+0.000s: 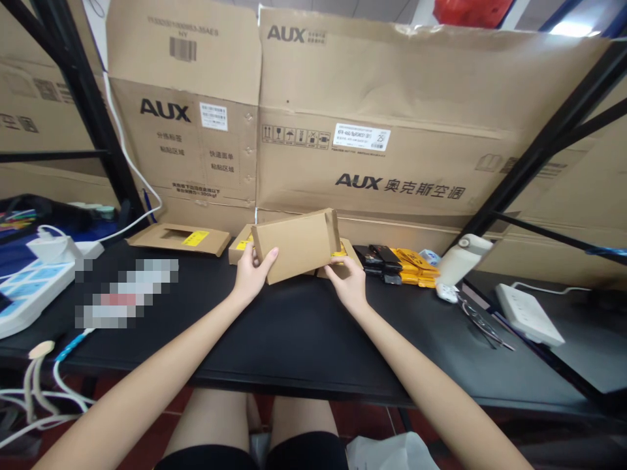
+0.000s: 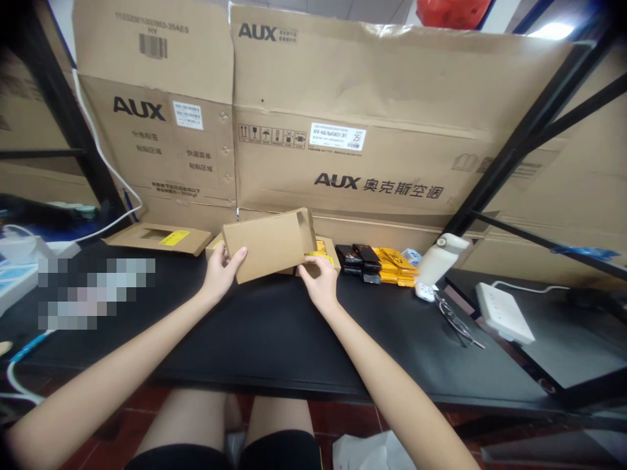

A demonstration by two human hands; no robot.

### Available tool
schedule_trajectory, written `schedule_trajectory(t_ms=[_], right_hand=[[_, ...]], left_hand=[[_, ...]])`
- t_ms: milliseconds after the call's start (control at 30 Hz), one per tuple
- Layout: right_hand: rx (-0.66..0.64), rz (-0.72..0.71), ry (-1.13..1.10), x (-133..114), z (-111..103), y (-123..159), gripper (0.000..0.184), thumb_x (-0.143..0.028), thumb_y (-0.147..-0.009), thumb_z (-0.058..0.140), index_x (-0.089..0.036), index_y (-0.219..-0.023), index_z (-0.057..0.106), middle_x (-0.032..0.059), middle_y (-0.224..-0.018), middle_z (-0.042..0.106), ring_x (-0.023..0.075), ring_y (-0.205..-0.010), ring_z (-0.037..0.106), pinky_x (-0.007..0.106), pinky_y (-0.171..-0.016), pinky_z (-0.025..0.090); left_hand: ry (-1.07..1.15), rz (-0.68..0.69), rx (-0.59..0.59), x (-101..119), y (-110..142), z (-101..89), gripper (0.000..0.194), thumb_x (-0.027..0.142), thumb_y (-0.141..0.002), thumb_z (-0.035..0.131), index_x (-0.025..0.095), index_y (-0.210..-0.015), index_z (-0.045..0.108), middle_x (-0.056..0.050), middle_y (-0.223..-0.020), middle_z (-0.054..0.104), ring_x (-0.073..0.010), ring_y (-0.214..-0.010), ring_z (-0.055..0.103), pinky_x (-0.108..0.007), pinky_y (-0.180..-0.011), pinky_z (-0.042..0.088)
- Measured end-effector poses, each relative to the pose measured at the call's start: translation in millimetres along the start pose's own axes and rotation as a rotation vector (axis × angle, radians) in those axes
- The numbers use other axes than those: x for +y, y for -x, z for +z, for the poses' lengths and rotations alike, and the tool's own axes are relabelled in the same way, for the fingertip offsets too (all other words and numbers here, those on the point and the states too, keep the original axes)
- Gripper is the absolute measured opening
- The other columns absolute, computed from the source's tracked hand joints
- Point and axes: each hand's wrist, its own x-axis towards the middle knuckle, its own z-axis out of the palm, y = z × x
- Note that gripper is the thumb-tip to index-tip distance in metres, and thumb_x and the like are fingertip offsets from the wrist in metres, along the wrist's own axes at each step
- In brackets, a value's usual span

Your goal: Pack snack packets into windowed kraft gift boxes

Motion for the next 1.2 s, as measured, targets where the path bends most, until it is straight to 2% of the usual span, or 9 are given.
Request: schedule_trajectory(t_ms=[567, 1200], right_hand=[[-0.039, 0.023, -0.036, 4.8, 1.9, 1.5, 0.016, -0.033, -0.077, 0.061, -0.02, -0.086, 0.062, 0.0052, -0.09, 0.068, 0.0209, -0.09, 0.063, 0.039, -0.085, 0.048], [-0.026, -0.005, -0.002, -2.6, 0.0, 0.2, 0.013, -0.03, -0.077, 0.061, -0.02, -0.085, 0.063, 0.0053, -0.09, 0.068, 0.0202, -0.087, 0.063, 0.037, -0.084, 0.048]], left_hand=[[-0.021, 0.011, -0.017, -1.7, -0.4, -1.4, 0.04, 0.043, -0.075, 0.066, 0.018, -0.103, 0.052, -0.012, -0.108, 0.067, -0.0251, -0.098, 0.066, -0.041, -0.086, 0.054], [0.009, -0.01, -0.006, 0.4, -0.4, -0.9, 0.039, 0.042, -0.074, 0.068, 0.018, -0.101, 0.053, -0.012, -0.107, 0.067, -0.0258, -0.098, 0.066, -0.042, -0.086, 0.054]])
